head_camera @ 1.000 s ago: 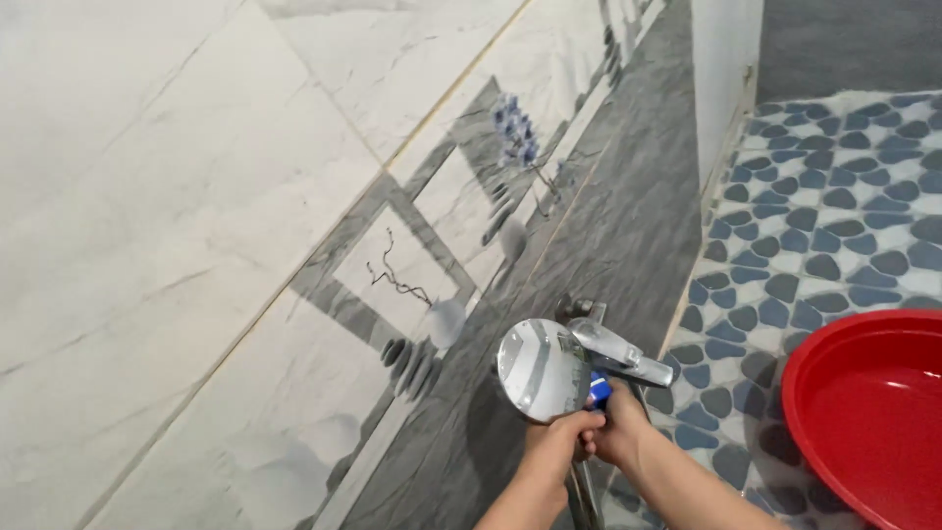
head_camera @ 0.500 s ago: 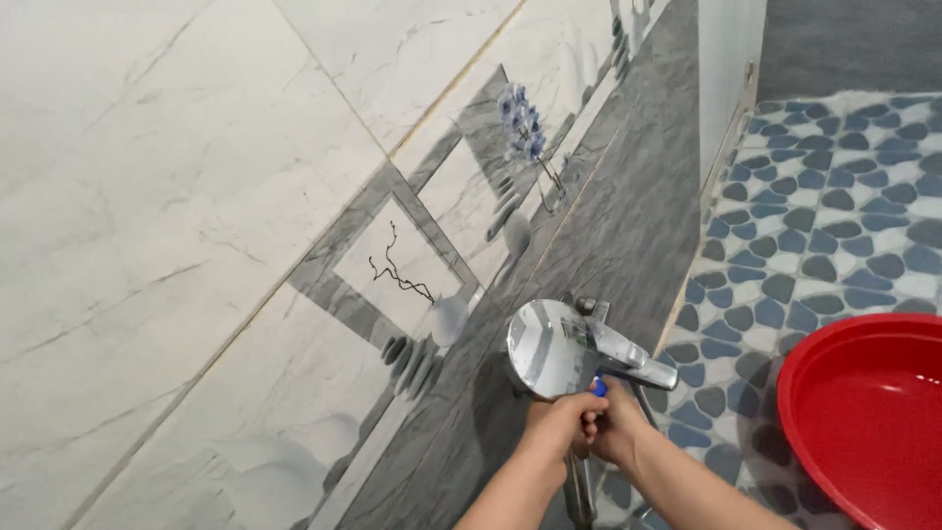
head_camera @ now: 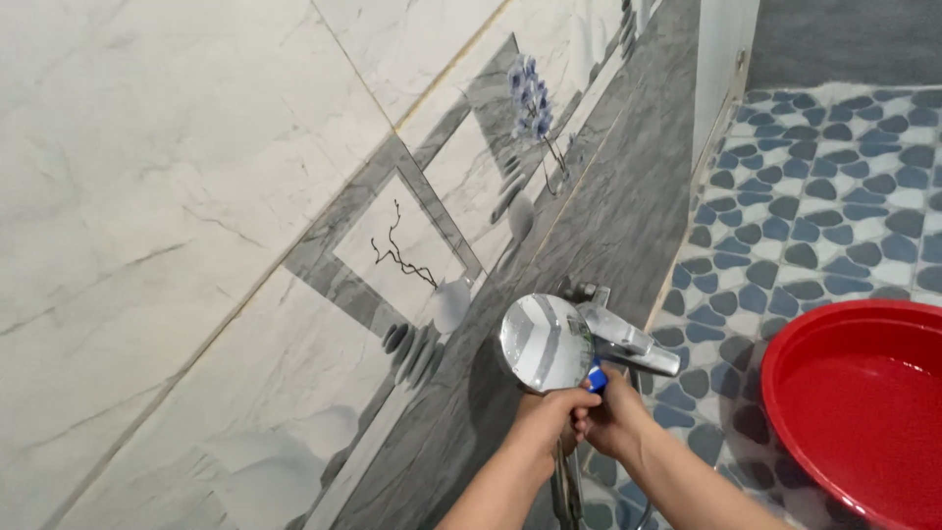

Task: The person scrubs a handheld showerhead with a blue brush while rinsing it under running water. They then scrub the wall tiles and faucet area with the same brush.

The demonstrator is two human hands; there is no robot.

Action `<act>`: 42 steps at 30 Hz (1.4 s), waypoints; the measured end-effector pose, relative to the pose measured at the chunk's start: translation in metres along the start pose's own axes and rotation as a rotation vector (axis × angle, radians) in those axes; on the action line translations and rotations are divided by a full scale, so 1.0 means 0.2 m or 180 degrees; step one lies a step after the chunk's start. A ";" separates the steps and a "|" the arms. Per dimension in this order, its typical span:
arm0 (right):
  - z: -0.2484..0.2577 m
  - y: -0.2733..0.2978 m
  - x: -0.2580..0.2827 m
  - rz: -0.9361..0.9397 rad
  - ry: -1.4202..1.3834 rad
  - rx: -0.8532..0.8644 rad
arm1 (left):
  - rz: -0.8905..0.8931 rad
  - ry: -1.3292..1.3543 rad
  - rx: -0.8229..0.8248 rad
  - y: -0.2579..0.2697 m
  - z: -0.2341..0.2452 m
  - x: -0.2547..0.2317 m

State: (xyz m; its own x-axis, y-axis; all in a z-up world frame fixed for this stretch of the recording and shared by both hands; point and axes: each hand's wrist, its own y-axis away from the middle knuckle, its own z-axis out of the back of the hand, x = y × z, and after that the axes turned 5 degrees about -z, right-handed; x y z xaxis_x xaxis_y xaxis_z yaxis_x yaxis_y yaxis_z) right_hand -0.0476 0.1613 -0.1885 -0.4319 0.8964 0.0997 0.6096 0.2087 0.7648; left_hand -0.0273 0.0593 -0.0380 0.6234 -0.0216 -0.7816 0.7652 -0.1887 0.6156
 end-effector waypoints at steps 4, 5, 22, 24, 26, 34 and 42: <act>-0.01 -0.04 0.05 -0.0132 -0.0102 -0.0332 | -0.0033 -0.0125 0.0012 0.10 0.01 -0.03; -0.01 -0.04 0.06 -0.0115 -0.0070 -0.0318 | -0.0064 -0.0101 0.0013 0.10 0.02 -0.02; -0.07 0.06 -0.04 0.0266 0.0130 -0.0116 | -0.0260 0.0072 0.0314 0.17 0.10 -0.08; -0.11 0.16 -0.06 0.0337 0.0065 -0.0033 | -0.0261 -0.0062 0.0310 0.22 0.10 -0.16; -0.11 0.15 -0.04 0.0407 0.0022 0.0076 | -0.0292 -0.0187 0.0288 0.25 0.12 -0.23; -0.20 0.15 -0.10 0.0586 -0.0455 -0.0433 | -0.0507 -0.0426 -0.0360 0.31 0.23 -0.34; -0.15 0.11 -0.06 0.0641 -0.0241 -0.0766 | -0.0359 -0.0572 -0.0439 0.41 0.31 -0.26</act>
State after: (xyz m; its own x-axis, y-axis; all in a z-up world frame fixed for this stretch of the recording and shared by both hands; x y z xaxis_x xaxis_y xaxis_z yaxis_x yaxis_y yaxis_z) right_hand -0.0493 0.1441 -0.1535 -0.2625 0.9387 0.2236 0.4992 -0.0662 0.8640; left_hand -0.0062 -0.0153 0.0468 0.5038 -0.1846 -0.8439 0.8506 -0.0644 0.5219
